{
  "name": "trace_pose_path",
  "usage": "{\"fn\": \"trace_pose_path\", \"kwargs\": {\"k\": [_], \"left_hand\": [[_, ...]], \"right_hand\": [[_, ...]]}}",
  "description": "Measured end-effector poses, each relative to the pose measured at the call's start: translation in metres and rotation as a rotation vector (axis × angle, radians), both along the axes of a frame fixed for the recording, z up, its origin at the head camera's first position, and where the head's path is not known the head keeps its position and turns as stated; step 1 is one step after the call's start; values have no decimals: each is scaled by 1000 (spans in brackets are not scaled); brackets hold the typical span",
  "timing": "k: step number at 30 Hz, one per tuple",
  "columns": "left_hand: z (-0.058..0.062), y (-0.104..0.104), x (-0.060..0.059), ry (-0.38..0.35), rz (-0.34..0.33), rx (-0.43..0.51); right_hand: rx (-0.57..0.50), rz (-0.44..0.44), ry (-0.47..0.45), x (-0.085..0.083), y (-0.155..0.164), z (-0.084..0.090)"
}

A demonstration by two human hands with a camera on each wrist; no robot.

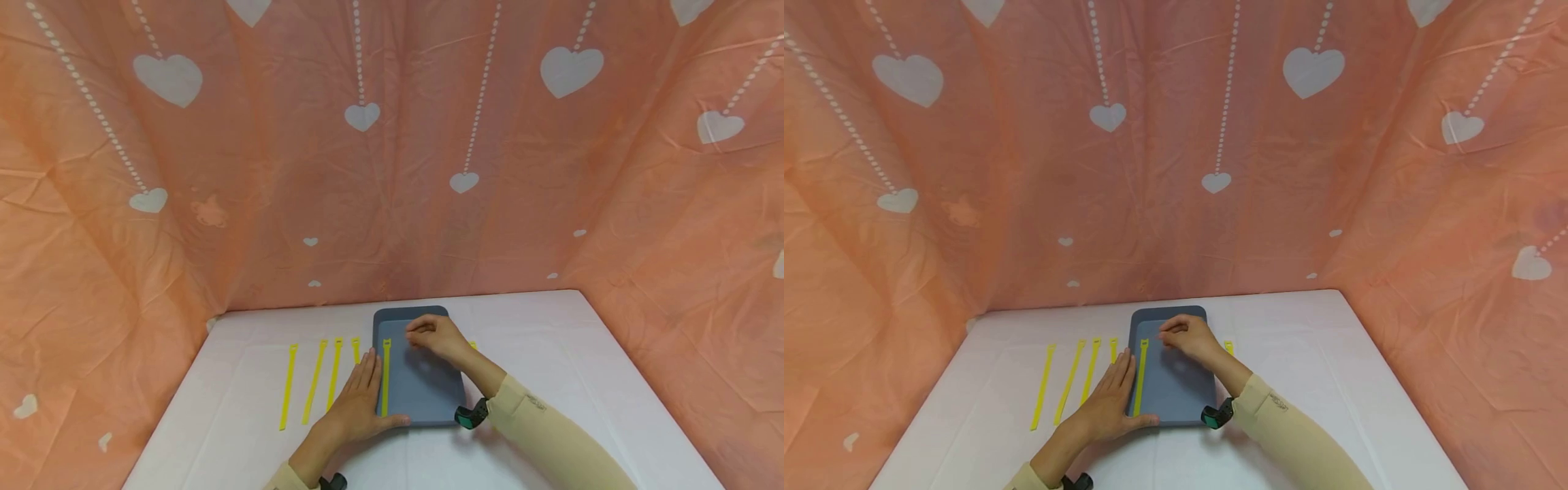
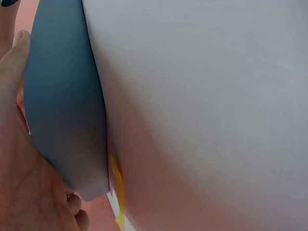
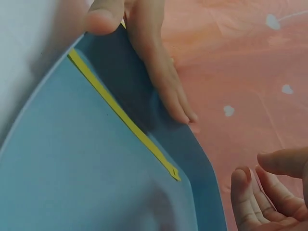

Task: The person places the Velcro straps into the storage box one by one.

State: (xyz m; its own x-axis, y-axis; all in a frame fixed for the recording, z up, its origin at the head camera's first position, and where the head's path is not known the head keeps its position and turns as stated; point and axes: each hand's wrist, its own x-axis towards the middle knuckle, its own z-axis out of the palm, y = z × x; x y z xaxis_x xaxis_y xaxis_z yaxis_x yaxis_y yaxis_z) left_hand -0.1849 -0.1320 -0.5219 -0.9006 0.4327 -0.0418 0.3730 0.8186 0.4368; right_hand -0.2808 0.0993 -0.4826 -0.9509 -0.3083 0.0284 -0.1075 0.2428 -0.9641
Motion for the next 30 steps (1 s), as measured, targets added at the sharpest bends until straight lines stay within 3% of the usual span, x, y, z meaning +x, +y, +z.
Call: {"fn": "trace_pose_path", "kwargs": {"k": [9,16,30], "left_hand": [[-4,-1,-3,-11,13,-42],[0,0,-2,-18,11,-58],[-1,0,-2,-6,13,-75]], "right_hand": [[-9,-17,-19,5,26,5],[-53,-14,-20,9,46,4],[-63,-97,-28,11,77,3]]}}
